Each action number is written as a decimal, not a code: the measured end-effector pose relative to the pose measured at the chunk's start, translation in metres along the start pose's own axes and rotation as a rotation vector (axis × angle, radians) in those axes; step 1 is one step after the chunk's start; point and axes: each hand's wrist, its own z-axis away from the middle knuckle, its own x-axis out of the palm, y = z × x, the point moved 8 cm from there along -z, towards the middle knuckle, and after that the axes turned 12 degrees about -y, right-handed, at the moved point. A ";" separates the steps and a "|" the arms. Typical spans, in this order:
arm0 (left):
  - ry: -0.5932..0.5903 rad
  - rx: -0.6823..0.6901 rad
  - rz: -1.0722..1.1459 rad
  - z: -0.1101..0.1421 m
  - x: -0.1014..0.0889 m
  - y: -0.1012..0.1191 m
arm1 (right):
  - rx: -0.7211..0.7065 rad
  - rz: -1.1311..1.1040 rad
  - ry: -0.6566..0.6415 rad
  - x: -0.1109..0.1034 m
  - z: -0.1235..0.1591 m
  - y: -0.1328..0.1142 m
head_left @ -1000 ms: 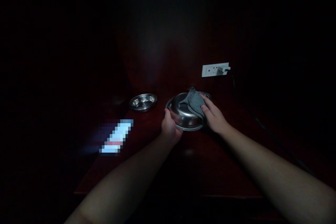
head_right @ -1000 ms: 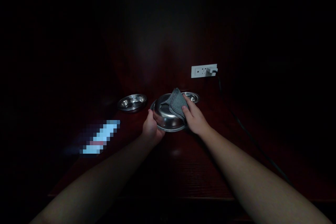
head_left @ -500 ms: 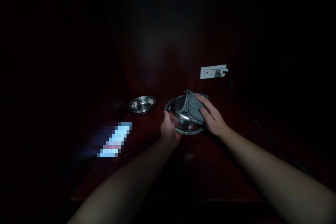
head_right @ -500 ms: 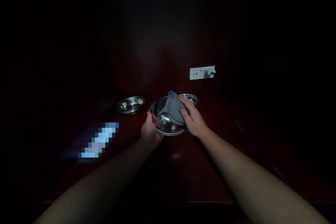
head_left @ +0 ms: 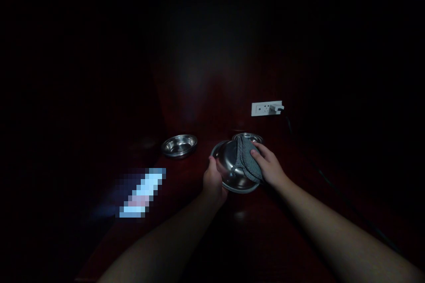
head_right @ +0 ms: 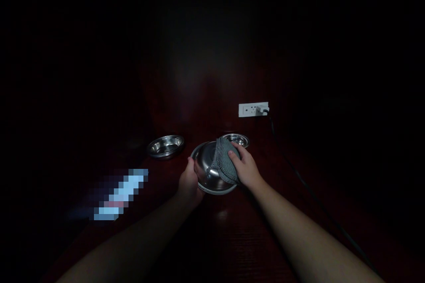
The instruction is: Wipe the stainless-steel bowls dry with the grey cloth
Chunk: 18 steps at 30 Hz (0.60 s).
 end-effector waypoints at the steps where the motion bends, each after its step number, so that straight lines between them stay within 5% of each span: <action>1: 0.005 0.000 -0.001 0.000 0.000 0.001 | 0.001 -0.030 -0.009 0.001 0.000 0.000; 13: -0.080 -0.040 -0.028 -0.003 0.007 0.003 | 0.065 -0.312 -0.076 0.013 0.001 0.000; 18: -0.082 -0.040 0.009 -0.004 0.006 0.000 | 0.081 -0.171 0.149 -0.005 0.005 0.008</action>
